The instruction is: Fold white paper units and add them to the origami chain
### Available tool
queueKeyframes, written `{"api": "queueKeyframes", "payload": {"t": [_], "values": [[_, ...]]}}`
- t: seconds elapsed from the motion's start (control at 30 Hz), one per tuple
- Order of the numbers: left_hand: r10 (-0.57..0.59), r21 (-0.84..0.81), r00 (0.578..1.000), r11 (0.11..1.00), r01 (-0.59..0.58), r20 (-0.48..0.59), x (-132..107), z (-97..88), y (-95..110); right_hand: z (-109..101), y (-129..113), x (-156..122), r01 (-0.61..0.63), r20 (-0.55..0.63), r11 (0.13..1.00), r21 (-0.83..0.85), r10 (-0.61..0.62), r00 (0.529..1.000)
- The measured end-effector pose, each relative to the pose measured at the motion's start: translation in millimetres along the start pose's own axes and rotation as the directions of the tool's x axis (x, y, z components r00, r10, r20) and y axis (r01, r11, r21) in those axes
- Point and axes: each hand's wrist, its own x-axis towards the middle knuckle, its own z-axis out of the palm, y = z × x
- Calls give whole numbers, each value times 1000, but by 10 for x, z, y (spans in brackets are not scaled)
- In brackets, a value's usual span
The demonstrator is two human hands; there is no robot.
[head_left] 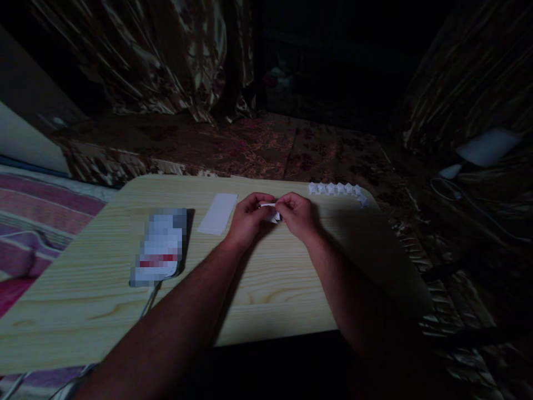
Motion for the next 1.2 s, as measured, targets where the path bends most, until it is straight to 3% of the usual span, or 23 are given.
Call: {"api": "queueKeyframes", "payload": {"t": [0.2,0.63,1.0,1.2], "values": [[-109,-21,992,994,111,69,10,-11,-14,-37,-12,23,-2,-60,1000,-3,2,998],[-16,101,1000,995,18,-19,2,-9,-69,-18,-27,4,38,-44,999,-8,-39,998],[-61,-120,998,991,58,-22,15,10,-73,9,-55,-17,18,-35,1000,6,-18,999],[-89,-101,995,991,85,-35,6,22,-64,6,-66,-22,-7,-28,1000,-22,6,1000]]}}
